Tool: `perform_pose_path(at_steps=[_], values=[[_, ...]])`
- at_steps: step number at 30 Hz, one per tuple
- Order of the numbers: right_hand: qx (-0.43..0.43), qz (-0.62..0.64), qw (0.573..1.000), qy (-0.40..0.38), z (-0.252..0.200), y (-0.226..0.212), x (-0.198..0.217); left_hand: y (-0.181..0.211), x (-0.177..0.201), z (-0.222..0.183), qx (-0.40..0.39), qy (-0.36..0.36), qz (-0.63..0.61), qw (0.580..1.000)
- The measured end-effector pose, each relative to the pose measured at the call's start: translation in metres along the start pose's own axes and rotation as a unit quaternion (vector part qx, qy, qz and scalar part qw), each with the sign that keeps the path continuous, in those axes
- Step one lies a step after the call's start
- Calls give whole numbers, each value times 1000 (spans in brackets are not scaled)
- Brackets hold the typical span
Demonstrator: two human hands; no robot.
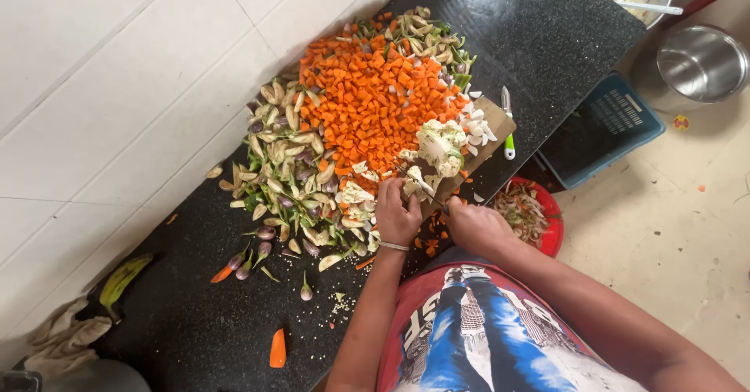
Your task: Cutting cauliflower on a cutting board amidst a large pile of chopped vegetables.
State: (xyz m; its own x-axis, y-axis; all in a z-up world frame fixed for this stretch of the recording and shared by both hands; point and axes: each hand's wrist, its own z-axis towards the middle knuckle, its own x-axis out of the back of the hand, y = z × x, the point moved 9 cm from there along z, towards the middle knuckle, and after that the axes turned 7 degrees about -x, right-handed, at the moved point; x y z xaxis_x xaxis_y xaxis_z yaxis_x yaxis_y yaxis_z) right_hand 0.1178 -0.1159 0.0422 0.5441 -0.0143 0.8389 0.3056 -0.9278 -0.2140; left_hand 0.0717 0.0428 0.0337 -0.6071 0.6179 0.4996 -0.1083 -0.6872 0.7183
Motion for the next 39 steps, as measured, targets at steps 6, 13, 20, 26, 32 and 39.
perform_pose_path(at_steps=[6,13,20,26,32,39], values=[[10,6,1000,-3,2,5,-20,0,0,-1,7,-30,-18,999],[34,39,998,42,39,16,-43,-1,0,-2,-4,-21,-38,999],[61,192,979,27,28,24,-32,-6,15,-16,24,-3,-91,996],[55,225,973,22,23,36,-52,17,36,-13,4,-58,50,997],[65,217,974,19,13,23,-47,23,41,-14,-13,-29,-40,999],[75,198,977,25,8,-2,-24,1,30,-24,74,30,-48,996]])
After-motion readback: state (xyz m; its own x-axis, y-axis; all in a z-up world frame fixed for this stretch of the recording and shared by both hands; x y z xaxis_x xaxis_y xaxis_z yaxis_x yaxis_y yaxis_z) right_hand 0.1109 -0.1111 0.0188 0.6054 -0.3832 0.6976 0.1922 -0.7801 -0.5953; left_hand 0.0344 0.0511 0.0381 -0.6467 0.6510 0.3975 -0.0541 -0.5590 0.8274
